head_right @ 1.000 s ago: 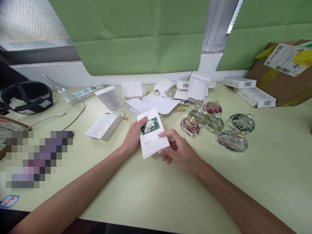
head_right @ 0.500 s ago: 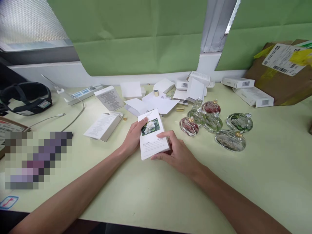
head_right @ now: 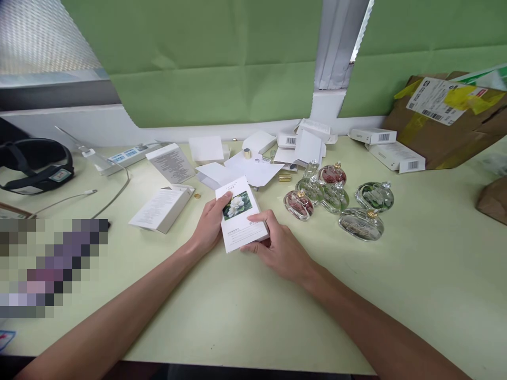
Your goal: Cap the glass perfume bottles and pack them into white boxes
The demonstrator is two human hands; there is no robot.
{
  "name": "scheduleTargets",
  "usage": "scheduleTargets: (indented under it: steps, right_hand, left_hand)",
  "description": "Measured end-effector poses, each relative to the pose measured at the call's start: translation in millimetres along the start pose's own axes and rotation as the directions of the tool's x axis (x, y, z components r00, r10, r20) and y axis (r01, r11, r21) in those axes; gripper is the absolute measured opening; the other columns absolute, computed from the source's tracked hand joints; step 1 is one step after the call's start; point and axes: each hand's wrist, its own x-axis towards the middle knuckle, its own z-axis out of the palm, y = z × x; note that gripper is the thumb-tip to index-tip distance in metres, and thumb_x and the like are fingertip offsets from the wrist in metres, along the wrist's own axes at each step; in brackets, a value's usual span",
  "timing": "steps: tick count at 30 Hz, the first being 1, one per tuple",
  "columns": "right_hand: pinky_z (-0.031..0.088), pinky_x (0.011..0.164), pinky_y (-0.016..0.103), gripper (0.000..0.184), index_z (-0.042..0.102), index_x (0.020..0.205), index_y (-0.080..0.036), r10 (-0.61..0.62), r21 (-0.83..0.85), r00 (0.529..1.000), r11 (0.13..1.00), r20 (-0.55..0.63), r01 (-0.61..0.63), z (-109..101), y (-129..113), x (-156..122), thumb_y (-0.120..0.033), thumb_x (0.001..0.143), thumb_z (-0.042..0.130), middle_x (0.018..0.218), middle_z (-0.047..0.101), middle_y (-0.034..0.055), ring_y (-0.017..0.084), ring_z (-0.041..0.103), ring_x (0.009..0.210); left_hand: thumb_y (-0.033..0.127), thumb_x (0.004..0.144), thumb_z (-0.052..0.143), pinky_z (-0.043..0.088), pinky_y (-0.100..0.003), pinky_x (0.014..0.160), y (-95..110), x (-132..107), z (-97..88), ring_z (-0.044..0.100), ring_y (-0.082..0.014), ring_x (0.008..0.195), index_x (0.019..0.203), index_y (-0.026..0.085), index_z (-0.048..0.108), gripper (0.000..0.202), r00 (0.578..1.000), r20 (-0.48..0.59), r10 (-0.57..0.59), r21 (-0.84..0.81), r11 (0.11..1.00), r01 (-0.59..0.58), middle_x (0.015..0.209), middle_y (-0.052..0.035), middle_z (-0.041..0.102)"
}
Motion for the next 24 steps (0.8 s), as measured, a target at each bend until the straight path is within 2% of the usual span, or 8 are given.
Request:
scheduleTargets:
  steps: [7,12,17,20,22,24]
  right_hand:
    - [0.055,0.066,0.032,0.055,0.046,0.125,-0.03,-0.038,-0.019,0.999,0.999,0.015,0.039,-1.8,0.7,1.3,-0.05,0.081,0.074,0.104,0.07,0.0048,0.02,0.067,0.083]
    - [0.051,0.06,0.028,0.087,0.039,0.142,-0.038,-0.018,-0.129,1.0,0.991,0.026,0.021,-1.2,-8.8,-0.8,-0.053,0.068,0.083,0.093,0.069,-0.0001,0.017,0.063,0.074]
    - [0.048,0.058,0.026,0.082,0.043,0.141,-0.037,0.012,-0.16,1.0,0.987,-0.011,-0.013,0.1,-13.1,-1.3,-0.055,0.071,0.08,0.094,0.069,0.0005,0.015,0.061,0.069]
    - [0.049,0.06,0.026,0.094,0.03,0.151,-0.04,0.031,-0.197,0.998,0.98,0.055,-0.02,-2.2,-20.7,-0.6,-0.056,0.072,0.079,0.1,0.07,0.0011,0.017,0.062,0.074]
    - [0.047,0.06,0.027,0.107,0.016,0.157,-0.041,0.052,-0.33,0.993,0.944,0.108,-0.013,-7.5,-32.3,-5.5,-0.058,0.072,0.078,0.094,0.07,0.0,0.018,0.061,0.073]
    - [0.045,0.057,0.027,0.104,0.013,0.158,-0.041,0.088,-0.49,0.985,0.872,0.146,-0.005,-20.5,-47.3,-18.3,-0.059,0.076,0.074,0.082,0.068,-0.002,0.016,0.058,0.064]
  left_hand:
    - [0.052,0.085,0.066,0.05,-0.028,0.065,0.9,-0.8,1.4,0.064,-0.0163,0.063,0.078,0.015,0.066,0.038,1.0,-0.016,-0.019,-0.029,0.999,0.018,0.073,-0.0031,0.072]
    - [0.056,0.086,0.063,0.048,-0.027,0.06,2.2,-5.1,3.0,0.062,-0.0159,0.058,0.074,0.014,0.066,0.043,0.999,0.023,-0.04,0.058,0.998,0.039,0.068,-0.004,0.071]
    - [0.055,0.087,0.063,0.049,-0.028,0.062,1.2,-6.1,3.2,0.065,-0.017,0.062,0.078,0.015,0.068,0.042,0.997,0.042,-0.059,0.036,0.998,0.057,0.072,-0.0042,0.073]
    - [0.053,0.086,0.065,0.05,-0.027,0.063,0.6,-4.0,2.1,0.066,-0.0172,0.065,0.08,0.015,0.069,0.039,0.997,0.05,-0.056,-0.011,0.998,0.056,0.073,-0.0036,0.073]
    - [0.052,0.085,0.066,0.051,-0.027,0.065,1.5,-2.9,1.0,0.067,-0.0174,0.068,0.083,0.015,0.069,0.036,0.998,0.056,-0.042,-0.033,0.999,0.043,0.076,-0.0036,0.073]
    - [0.052,0.085,0.066,0.051,-0.028,0.067,4.5,-2.6,-0.5,0.068,-0.0188,0.072,0.089,0.016,0.069,0.036,0.997,0.068,-0.039,-0.01,0.999,0.04,0.082,-0.0046,0.075]
